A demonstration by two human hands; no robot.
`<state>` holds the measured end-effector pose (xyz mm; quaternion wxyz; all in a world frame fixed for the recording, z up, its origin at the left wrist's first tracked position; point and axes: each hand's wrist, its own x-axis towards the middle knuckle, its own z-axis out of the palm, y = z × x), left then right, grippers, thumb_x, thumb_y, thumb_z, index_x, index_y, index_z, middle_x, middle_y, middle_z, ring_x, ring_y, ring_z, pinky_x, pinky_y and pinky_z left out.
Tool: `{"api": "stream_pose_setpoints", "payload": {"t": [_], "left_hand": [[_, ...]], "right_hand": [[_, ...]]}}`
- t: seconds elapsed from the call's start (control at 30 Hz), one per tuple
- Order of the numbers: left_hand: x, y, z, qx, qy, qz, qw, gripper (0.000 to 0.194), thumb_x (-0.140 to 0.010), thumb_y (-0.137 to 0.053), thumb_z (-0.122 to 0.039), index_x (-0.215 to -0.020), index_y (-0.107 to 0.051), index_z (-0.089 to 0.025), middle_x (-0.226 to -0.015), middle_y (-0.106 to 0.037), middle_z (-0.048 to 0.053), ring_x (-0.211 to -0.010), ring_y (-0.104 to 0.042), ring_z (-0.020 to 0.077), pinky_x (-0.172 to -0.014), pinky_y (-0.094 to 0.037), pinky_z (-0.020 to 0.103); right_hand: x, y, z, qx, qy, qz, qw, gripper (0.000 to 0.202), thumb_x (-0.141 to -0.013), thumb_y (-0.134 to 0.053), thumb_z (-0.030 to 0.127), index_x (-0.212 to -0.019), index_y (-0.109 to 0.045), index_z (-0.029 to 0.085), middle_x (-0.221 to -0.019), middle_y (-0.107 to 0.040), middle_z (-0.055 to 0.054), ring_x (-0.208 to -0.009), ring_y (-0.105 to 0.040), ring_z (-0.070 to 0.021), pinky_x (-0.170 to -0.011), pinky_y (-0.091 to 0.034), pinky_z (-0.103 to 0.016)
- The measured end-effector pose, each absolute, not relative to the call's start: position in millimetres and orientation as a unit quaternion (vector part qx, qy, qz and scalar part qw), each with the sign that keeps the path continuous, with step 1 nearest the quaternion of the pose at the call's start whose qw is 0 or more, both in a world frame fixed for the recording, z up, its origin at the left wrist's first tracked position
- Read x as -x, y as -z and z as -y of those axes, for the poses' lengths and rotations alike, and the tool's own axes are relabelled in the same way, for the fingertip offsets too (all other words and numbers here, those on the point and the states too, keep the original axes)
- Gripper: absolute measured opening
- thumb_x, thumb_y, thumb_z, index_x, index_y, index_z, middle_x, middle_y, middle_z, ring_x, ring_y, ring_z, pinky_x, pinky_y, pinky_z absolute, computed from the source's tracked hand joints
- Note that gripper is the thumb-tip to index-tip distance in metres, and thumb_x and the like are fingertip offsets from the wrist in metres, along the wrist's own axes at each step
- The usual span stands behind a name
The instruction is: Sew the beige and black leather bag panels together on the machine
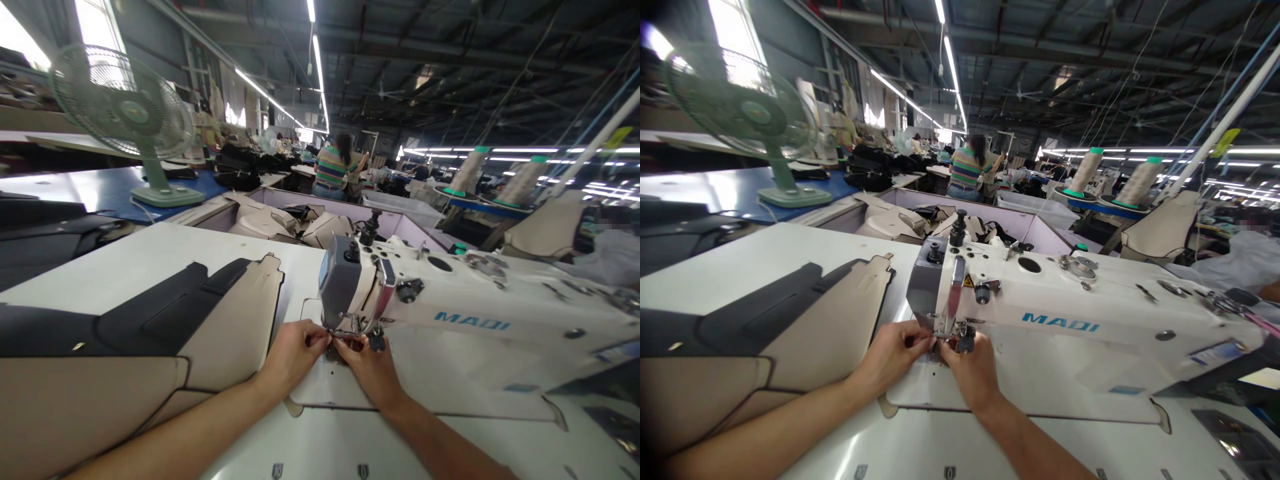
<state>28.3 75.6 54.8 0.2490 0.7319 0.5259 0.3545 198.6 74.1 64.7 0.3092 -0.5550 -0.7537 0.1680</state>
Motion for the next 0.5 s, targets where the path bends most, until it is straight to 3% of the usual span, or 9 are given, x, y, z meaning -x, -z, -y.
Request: {"api": "stream_pose_setpoints", "payload": {"t": [0.1,0.2,0.27,0.37,0.5], "left_hand": [[-28,-57,-71,-0.749,-0.348,-0.523,0.209,0.021,-0.087,-0.056,-0.025,-0.071,-0.069,-0.019,-0.064,-0.061,-0.003,-0.058,-0.055,0.0117,-0.055,-0.037,0.021],[-26,-62,-61,-0.775,-0.34,-0.51,0.15,0.01,-0.087,-0.062,-0.028,-0.087,-0.07,-0.021,-0.076,-0.067,-0.002,-0.062,-0.059,0.0125,-0.058,-0.04,0.022],[-24,-66,-52,-0.805,-0.329,-0.484,0.103,0.013,-0.089,-0.06,-0.03,-0.095,-0.067,-0.021,-0.089,-0.069,0.001,-0.069,-0.063,0.0143,-0.061,-0.042,0.023],[-23,-77,-38,-0.852,-0.302,-0.426,0.038,0.025,-0.094,-0.052,-0.033,-0.081,-0.064,-0.017,-0.081,-0.068,0.003,-0.068,-0.063,0.0167,-0.057,-0.04,0.026],[-25,-112,-13,-0.933,-0.191,-0.291,-0.087,0.028,-0.096,-0.049,-0.026,-0.072,-0.058,-0.018,-0.066,-0.06,0.0,-0.058,-0.056,0.0169,-0.051,-0.036,0.029]], "right_hand": [[-199,-64,-74,0.56,-0.169,0.75,0.308,0.012,-0.077,-0.063,0.014,-0.069,-0.072,0.017,-0.075,-0.07,-0.009,-0.077,-0.066,-0.0301,-0.073,-0.043,-0.037],[-204,-64,-73,0.57,-0.193,0.729,0.328,0.011,-0.077,-0.06,0.02,-0.07,-0.068,0.017,-0.072,-0.069,-0.007,-0.071,-0.065,-0.0264,-0.066,-0.044,-0.033],[-213,-68,-70,0.574,-0.218,0.712,0.342,0.011,-0.075,-0.058,0.025,-0.069,-0.064,0.018,-0.068,-0.067,-0.006,-0.065,-0.063,-0.0238,-0.06,-0.044,-0.031],[-230,-80,-62,0.556,-0.271,0.701,0.355,0.014,-0.072,-0.056,0.033,-0.069,-0.054,0.02,-0.069,-0.065,-0.004,-0.065,-0.062,-0.0221,-0.059,-0.046,-0.03],[-250,-91,-45,0.473,-0.443,0.662,0.376,0.018,-0.081,-0.043,0.04,-0.078,-0.039,0.023,-0.087,-0.064,-0.005,-0.066,-0.063,-0.018,-0.053,-0.048,-0.027]]}}
